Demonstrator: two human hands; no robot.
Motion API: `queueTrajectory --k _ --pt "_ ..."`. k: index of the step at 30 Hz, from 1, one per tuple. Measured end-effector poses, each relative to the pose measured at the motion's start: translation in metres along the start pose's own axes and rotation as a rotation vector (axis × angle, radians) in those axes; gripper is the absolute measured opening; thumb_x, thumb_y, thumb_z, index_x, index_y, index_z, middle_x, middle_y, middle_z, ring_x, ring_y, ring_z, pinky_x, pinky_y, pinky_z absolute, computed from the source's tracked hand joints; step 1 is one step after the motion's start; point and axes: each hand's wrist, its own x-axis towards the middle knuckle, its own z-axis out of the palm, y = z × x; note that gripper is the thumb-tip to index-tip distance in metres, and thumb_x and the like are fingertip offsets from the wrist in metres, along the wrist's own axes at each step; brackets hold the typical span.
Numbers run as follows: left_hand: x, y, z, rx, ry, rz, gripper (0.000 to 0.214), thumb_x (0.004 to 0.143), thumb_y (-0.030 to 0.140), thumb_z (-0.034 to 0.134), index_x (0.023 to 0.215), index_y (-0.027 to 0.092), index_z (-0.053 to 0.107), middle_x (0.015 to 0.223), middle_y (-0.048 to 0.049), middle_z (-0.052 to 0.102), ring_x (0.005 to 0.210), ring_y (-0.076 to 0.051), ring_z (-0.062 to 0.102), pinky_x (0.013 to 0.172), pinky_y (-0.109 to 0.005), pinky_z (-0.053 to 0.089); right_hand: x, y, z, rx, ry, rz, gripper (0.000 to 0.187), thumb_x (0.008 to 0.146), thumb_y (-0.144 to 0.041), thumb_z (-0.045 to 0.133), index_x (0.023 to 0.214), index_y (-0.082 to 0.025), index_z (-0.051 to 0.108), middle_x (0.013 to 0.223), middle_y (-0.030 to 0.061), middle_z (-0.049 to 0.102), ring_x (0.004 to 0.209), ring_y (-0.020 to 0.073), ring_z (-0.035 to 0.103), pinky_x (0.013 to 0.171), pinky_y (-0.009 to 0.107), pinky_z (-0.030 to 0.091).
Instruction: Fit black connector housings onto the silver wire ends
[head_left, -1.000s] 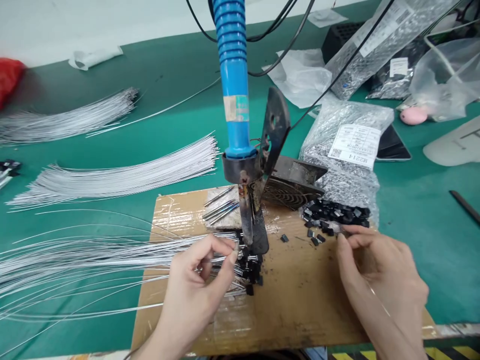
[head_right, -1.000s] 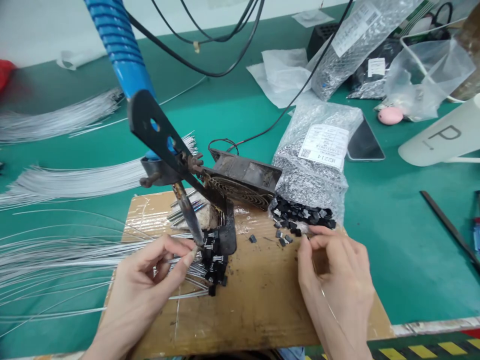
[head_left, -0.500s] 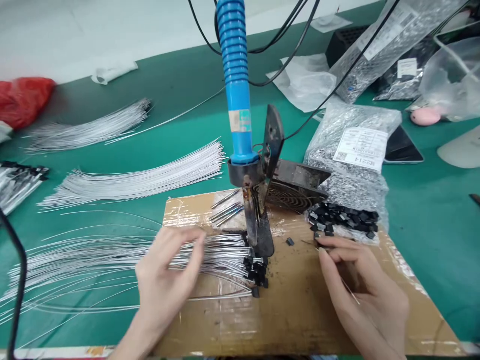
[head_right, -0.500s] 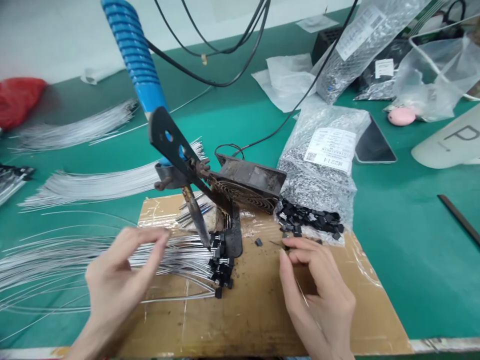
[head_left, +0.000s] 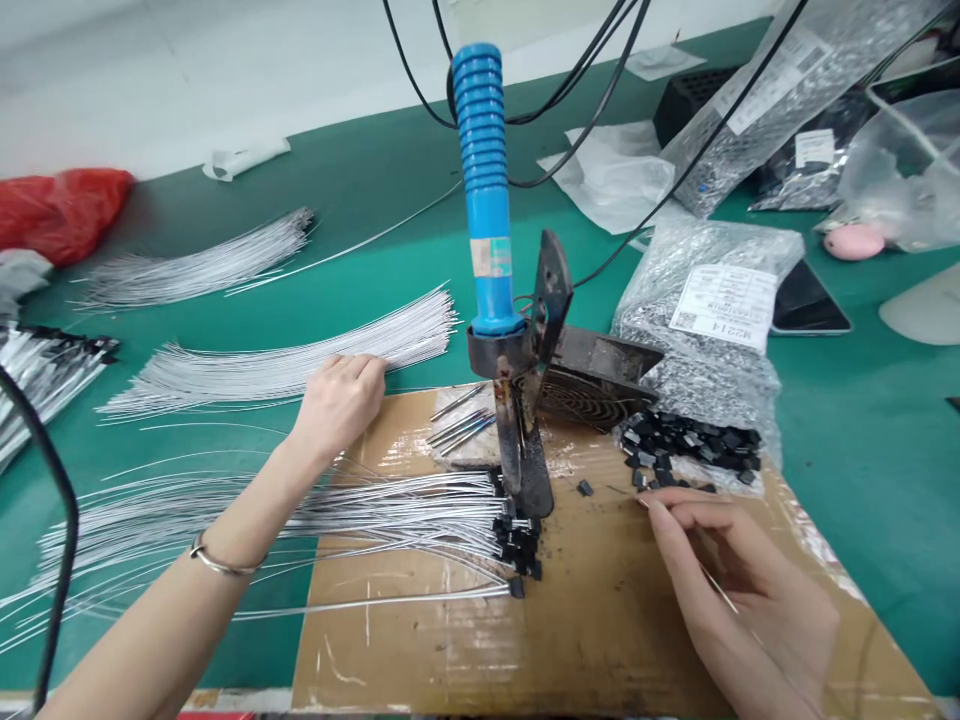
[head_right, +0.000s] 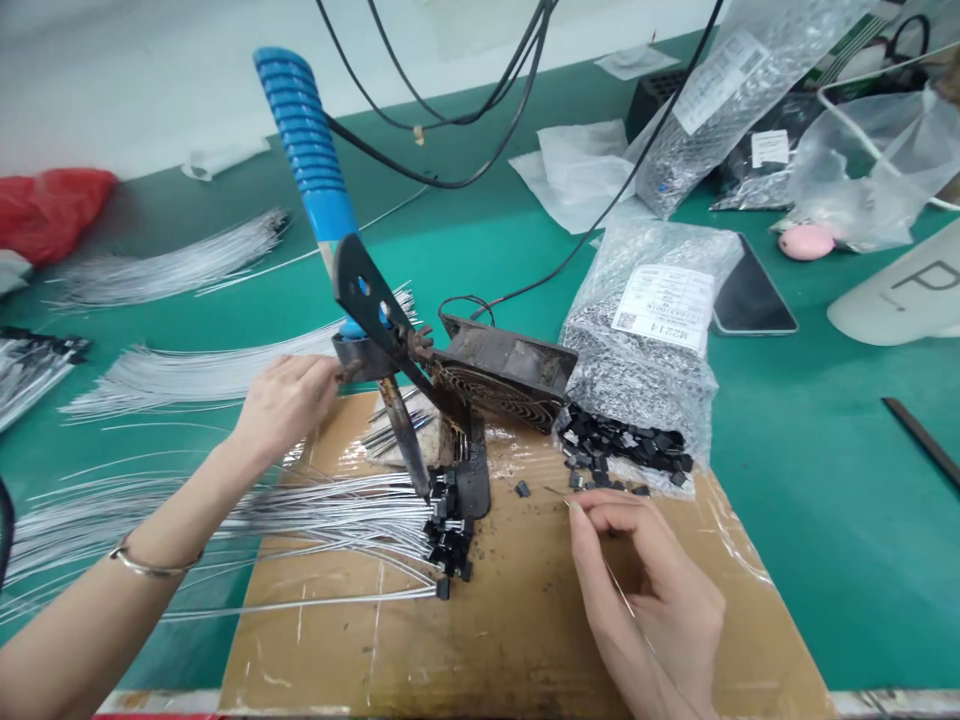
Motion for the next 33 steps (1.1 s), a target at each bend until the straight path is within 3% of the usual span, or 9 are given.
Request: queueTrajectory --k 3,8,15,19,22,24,25,27,33 --pt "-0.004 -0.001 -0.008 -0.058 0.105 -0.091 0.019 0.104 0.029 0.065 0.114 0.016 0.074 0.115 -0.0098 0.078 0.104 -0.027 0.075 0.094 -0.046 0.060 -0.001 -0.001 -0.001 -0.032 -0.001 0.035 0.027 0.096 -0.042 0.074 0.080 -0.023 0.065 0.096 0.0071 0.076 0.090 0.0213 0.074 0.085 0.030 0.057" --pt "-0.006 -0.002 -0.029 -0.225 0.261 -0.247 0.015 0.099 0.031 0.065 0.096 0.021 0.076 0.096 -0.0045 0.085 0.090 -0.025 0.079 0.085 -0.035 0.057 -0.003 -0.002 -0.003 -0.068 -0.005 0.068 0.031 0.095 -0.048 0.074 0.079 -0.022 0.066 0.096 0.0075 0.078 0.087 0.0206 0.075 0.081 0.027 0.058" --pt "-0.014 0.005 -0.044 -0.480 0.281 -0.339 0.014 0.097 0.033 0.069 0.093 0.022 0.075 0.081 -0.0005 0.080 0.075 -0.019 0.077 0.082 -0.031 0.056 -0.006 0.008 -0.003 -0.081 0.014 0.117 0.034 0.092 -0.052 0.077 0.080 -0.022 0.068 0.099 0.0083 0.080 0.086 0.0215 0.076 0.078 0.027 0.059" --pt "-0.029 0.013 -0.069 -0.564 0.287 -0.337 0.015 0.095 0.033 0.071 0.084 0.023 0.075 0.078 -0.0007 0.076 0.068 -0.017 0.066 0.069 -0.030 0.052 -0.005 0.012 -0.005 -0.006 0.011 0.150 0.029 0.091 -0.050 0.078 0.093 -0.022 0.070 0.096 0.0066 0.080 0.085 0.0216 0.077 0.079 0.028 0.060" --pt "-0.048 0.017 -0.098 -0.640 0.162 -0.293 0.014 0.089 0.031 0.076 0.076 0.026 0.075 0.069 0.0014 0.073 0.065 -0.018 0.064 0.063 -0.029 0.051 -0.002 0.010 -0.009 0.017 0.061 0.172 0.028 0.100 -0.051 0.067 0.098 -0.023 0.070 0.082 0.0030 0.076 0.074 0.0196 0.073 0.075 0.029 0.057" --pt "-0.063 0.022 -0.113 -0.737 -0.074 -0.233 0.016 0.087 0.029 0.076 0.071 0.027 0.076 0.063 0.0019 0.071 0.057 -0.017 0.062 0.053 -0.027 0.049 -0.003 0.004 -0.013 -0.024 0.059 0.131 0.033 0.103 -0.049 0.062 0.088 -0.022 0.073 0.075 0.0026 0.073 0.068 0.0185 0.069 0.069 0.029 0.054" --pt "-0.070 0.025 -0.116 -0.849 -0.254 -0.188 0.017 0.089 0.027 0.074 0.072 0.027 0.076 0.062 0.0019 0.070 0.054 -0.016 0.060 0.050 -0.026 0.048 -0.005 0.000 -0.014 -0.031 0.027 0.106 0.034 0.103 -0.048 0.063 0.083 -0.022 0.073 0.074 0.0027 0.072 0.066 0.0181 0.067 0.064 0.029 0.052" --pt "-0.084 0.036 -0.115 -0.972 -0.426 -0.158 0.019 0.093 0.024 0.070 0.074 0.027 0.075 0.062 0.0012 0.069 0.055 -0.016 0.059 0.051 -0.025 0.047 -0.011 -0.013 -0.013 0.030 -0.073 0.070 0.028 0.100 -0.042 0.070 0.080 -0.023 0.073 0.071 0.0019 0.069 0.062 0.0174 0.064 0.053 0.027 0.046" --pt "-0.109 0.074 -0.087 -1.061 -0.500 -0.176 0.021 0.097 0.028 0.067 0.076 0.023 0.072 0.065 0.0003 0.066 0.057 -0.015 0.054 0.054 -0.024 0.044 -0.027 -0.053 0.010 0.347 -0.496 0.158 0.016 0.100 -0.031 0.065 0.090 -0.023 0.075 0.080 0.0014 0.065 0.066 0.0152 0.061 0.059 0.026 0.047"
